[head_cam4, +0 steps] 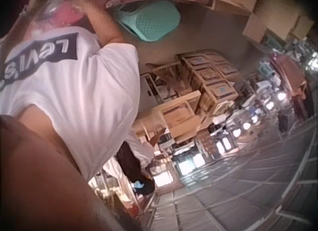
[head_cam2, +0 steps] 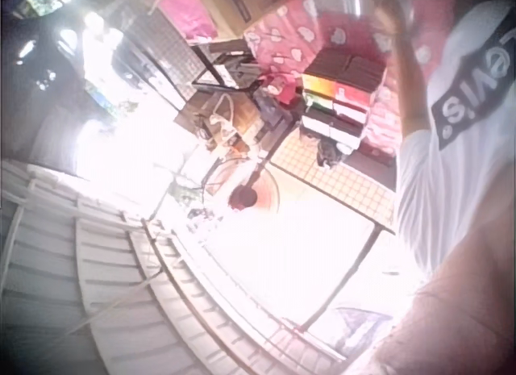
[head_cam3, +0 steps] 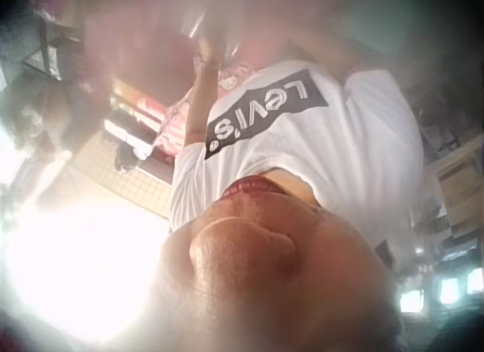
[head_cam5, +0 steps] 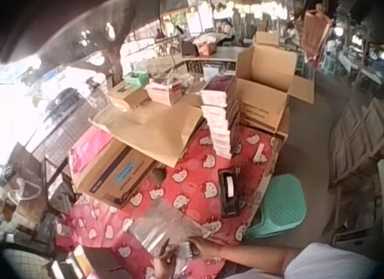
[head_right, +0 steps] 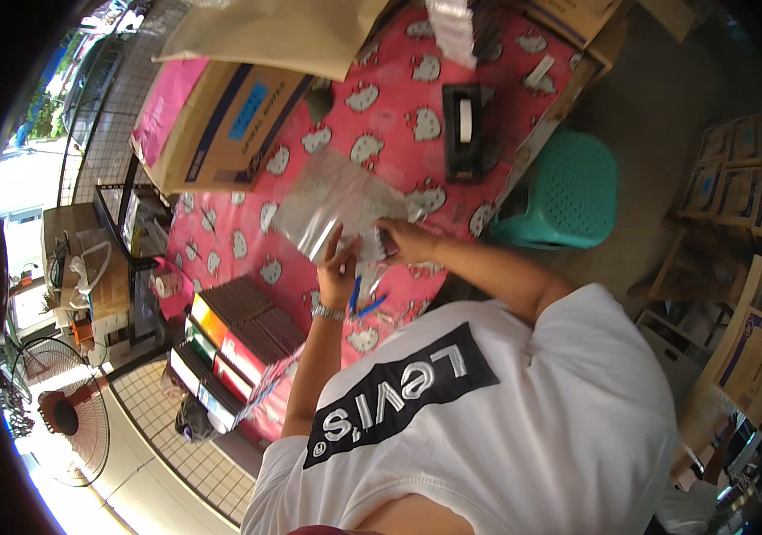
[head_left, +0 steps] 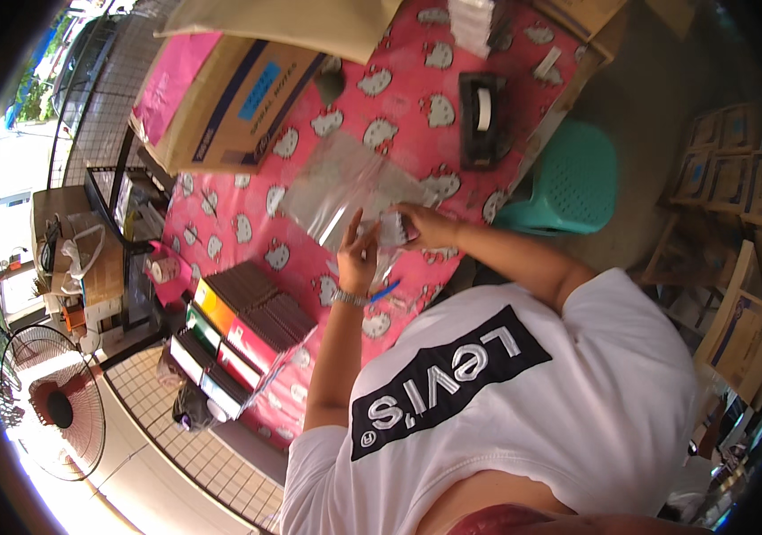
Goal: The person places small notebooks into plastic sleeves, applies tape to the sleeves, and then stacks the notebooks into a cardboard box.
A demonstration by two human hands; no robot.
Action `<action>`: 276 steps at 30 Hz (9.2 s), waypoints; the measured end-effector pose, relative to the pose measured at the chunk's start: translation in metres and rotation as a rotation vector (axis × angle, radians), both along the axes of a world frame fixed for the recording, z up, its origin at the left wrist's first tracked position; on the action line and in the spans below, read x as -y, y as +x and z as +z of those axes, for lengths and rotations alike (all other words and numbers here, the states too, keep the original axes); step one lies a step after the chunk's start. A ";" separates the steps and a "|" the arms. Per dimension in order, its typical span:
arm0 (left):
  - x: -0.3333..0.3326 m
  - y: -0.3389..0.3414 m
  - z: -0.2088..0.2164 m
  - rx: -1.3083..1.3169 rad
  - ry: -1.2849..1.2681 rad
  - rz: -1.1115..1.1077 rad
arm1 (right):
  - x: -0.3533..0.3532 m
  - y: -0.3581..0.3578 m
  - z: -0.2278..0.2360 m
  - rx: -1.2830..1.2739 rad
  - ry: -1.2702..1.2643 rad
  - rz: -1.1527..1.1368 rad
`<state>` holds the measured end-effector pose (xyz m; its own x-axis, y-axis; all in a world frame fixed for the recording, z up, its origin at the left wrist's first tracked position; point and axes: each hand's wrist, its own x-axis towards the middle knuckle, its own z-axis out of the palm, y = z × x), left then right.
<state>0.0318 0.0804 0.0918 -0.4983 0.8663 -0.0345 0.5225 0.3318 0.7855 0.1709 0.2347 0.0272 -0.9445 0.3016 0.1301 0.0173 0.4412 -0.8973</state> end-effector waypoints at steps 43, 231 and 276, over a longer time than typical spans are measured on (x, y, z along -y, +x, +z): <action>0.457 -0.305 0.100 -0.224 -0.453 1.147 | 0.349 -0.415 0.160 0.267 0.819 0.137; 0.026 -0.024 -0.081 0.393 0.238 0.218 | -0.028 -0.071 0.081 0.036 0.521 0.350; 0.020 -0.052 -0.058 0.762 0.123 0.868 | 0.017 -0.054 -0.019 -0.122 0.353 -0.091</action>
<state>-0.0200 0.0609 0.0341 -0.8129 0.2620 -0.5202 -0.4648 0.2464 0.8504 0.1170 0.2179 0.0081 -0.8872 0.2996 0.3509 -0.0273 0.7250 -0.6882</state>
